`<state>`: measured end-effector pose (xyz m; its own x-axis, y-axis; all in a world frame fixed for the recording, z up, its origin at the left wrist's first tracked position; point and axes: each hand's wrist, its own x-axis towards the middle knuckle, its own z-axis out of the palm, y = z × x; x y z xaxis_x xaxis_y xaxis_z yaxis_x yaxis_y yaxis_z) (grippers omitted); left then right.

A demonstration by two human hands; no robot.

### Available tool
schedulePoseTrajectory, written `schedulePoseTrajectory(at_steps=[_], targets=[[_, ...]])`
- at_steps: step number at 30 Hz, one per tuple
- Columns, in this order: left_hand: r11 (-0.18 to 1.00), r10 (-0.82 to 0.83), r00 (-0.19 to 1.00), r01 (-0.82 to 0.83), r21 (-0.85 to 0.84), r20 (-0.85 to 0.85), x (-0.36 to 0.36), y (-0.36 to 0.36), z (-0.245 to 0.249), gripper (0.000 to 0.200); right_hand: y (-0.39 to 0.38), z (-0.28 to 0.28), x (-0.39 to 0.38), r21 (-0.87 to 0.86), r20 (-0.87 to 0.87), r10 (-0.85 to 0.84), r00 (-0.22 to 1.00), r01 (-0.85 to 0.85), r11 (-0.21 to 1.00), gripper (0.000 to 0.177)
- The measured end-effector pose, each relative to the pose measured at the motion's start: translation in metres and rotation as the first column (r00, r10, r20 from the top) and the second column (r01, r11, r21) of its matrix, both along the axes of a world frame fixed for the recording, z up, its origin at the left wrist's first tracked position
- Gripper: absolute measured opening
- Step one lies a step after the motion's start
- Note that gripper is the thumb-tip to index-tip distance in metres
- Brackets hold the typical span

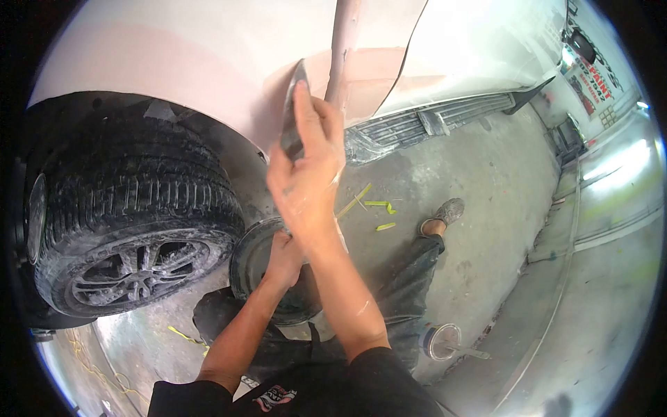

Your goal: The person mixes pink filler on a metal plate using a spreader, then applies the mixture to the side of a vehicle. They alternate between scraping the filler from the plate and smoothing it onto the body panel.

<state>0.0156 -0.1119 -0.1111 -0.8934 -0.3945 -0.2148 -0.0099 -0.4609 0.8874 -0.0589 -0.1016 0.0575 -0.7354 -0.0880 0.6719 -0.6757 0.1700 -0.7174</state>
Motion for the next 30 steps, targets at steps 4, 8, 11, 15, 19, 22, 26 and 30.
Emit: schedulePoseTrajectory(at_steps=[4,8,11,15,19,22,26,30], targets=[[1.000,-0.010,1.000,0.010,0.004,0.012,0.002,-0.001,0.003,0.028,-0.010,-0.009,0.018,0.031,-0.143,0.012,0.990,-0.008,0.999,0.062],[0.999,-0.032,0.999,0.032,-0.001,0.026,0.004,-0.004,0.006,0.029,-0.006,-0.011,0.036,0.055,-0.105,0.083,0.991,-0.077,0.996,0.066],[0.998,-0.035,0.998,0.039,-0.058,0.059,0.012,-0.019,0.013,0.031,0.029,-0.019,0.042,0.230,-0.103,-0.014,0.995,0.037,0.973,0.046],[0.998,-0.045,0.996,0.048,-0.044,0.078,0.031,-0.024,0.030,0.035,0.126,-0.054,0.007,-0.340,0.418,0.217,0.882,-0.069,0.938,0.041],[0.975,0.147,0.967,-0.105,0.198,-0.211,0.035,-0.009,0.022,0.037,0.138,-0.072,0.006,0.023,0.279,0.219,0.935,-0.235,0.972,0.040],[0.979,0.202,0.944,-0.191,0.068,-0.260,0.056,-0.002,0.045,0.038,0.158,-0.079,0.049,0.539,-0.141,0.334,0.932,-0.211,0.815,0.040],[0.948,0.227,0.913,-0.128,0.290,-0.339,0.058,-0.008,0.031,0.038,0.194,-0.133,0.040,0.856,0.092,0.485,0.870,-0.318,0.407,0.044],[0.975,-0.088,0.995,0.097,0.200,-0.054,0.067,-0.040,0.053,0.038,0.208,-0.124,0.024,0.588,0.095,0.232,0.968,-0.243,0.772,0.047]])
